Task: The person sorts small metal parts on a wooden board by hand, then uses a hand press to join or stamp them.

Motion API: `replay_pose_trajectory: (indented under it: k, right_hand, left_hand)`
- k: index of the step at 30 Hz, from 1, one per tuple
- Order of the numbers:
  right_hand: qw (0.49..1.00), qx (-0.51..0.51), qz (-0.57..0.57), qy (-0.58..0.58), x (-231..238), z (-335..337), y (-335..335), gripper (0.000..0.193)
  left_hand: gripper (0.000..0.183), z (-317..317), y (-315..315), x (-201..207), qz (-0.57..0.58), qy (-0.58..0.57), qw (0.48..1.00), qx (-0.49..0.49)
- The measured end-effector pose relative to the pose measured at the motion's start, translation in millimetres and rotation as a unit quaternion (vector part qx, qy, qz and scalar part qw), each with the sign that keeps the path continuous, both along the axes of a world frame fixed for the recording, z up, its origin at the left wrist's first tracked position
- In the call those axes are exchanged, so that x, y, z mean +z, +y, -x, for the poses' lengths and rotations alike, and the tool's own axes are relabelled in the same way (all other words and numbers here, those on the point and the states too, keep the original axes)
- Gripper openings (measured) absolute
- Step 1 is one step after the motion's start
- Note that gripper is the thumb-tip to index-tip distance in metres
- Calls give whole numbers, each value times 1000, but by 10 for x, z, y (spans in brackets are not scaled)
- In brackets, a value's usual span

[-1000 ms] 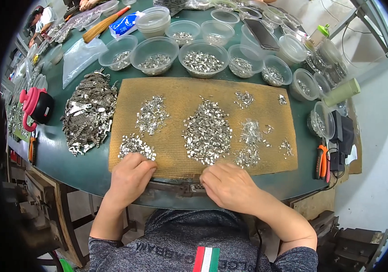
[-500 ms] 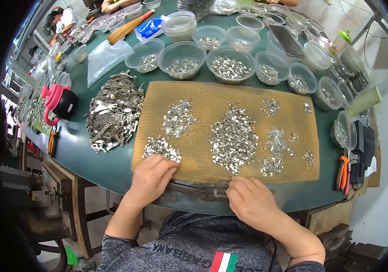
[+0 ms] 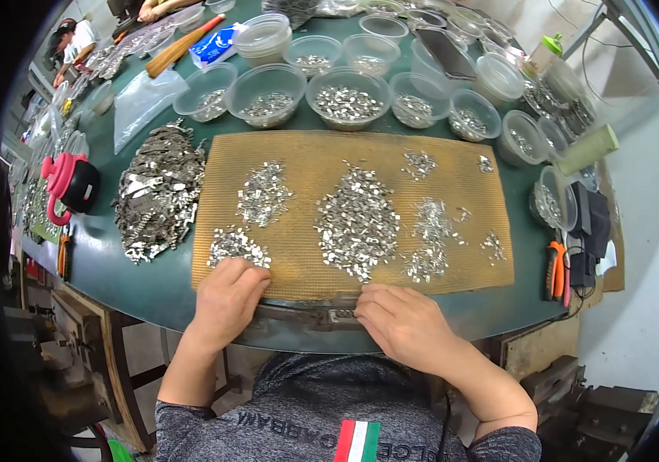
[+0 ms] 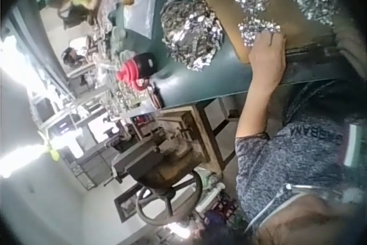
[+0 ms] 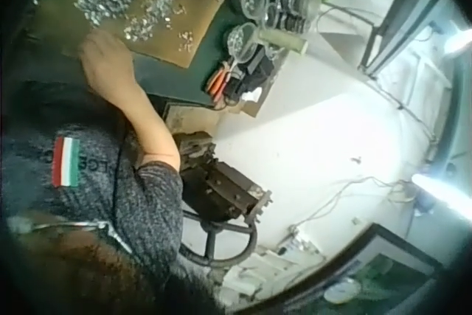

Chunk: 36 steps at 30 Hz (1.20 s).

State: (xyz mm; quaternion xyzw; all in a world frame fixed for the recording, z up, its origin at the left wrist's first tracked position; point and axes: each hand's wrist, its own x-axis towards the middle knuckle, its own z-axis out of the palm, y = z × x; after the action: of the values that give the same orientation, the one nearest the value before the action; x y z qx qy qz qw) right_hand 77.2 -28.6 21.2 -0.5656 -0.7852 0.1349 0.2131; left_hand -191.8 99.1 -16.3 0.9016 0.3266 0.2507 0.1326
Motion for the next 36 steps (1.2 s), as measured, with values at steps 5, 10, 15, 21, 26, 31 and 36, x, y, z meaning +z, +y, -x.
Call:
replay_pose_trajectory:
  k: [5, 10, 15, 21, 26, 31, 36]
  right_hand:
    - [999, -31, -14, -10, -61, -124, -16, 12]
    - [998, -34, -59, -2, -58, -63, -17, 16]
    - [999, -14, -47, 2, -84, 48, -97, 19]
    - [997, -6, -72, -9, -192, 119, -111, 26]
    - [996, -16, -89, -16, -210, 172, -92, 28]
    - [997, -9, -78, -23, -176, 181, -93, 29]
    - [998, 0, -60, -3, -155, 109, -119, 26]
  left_hand:
    - [14, -32, 17, -31, -19, 1, 1000, -10]
    - [14, -14, -9, 18, 9, 10, 1000, 13]
    - [12, 26, 36, 17, 38, -19, 999, -1]
    - [11, 80, 67, 34, 79, -58, 995, -7]
    - [10, 125, 96, 25, 60, -48, 996, -36]
    - [10, 94, 59, 40, 55, -40, 998, -15]
    - [10, 67, 42, 25, 63, -43, 997, -13]
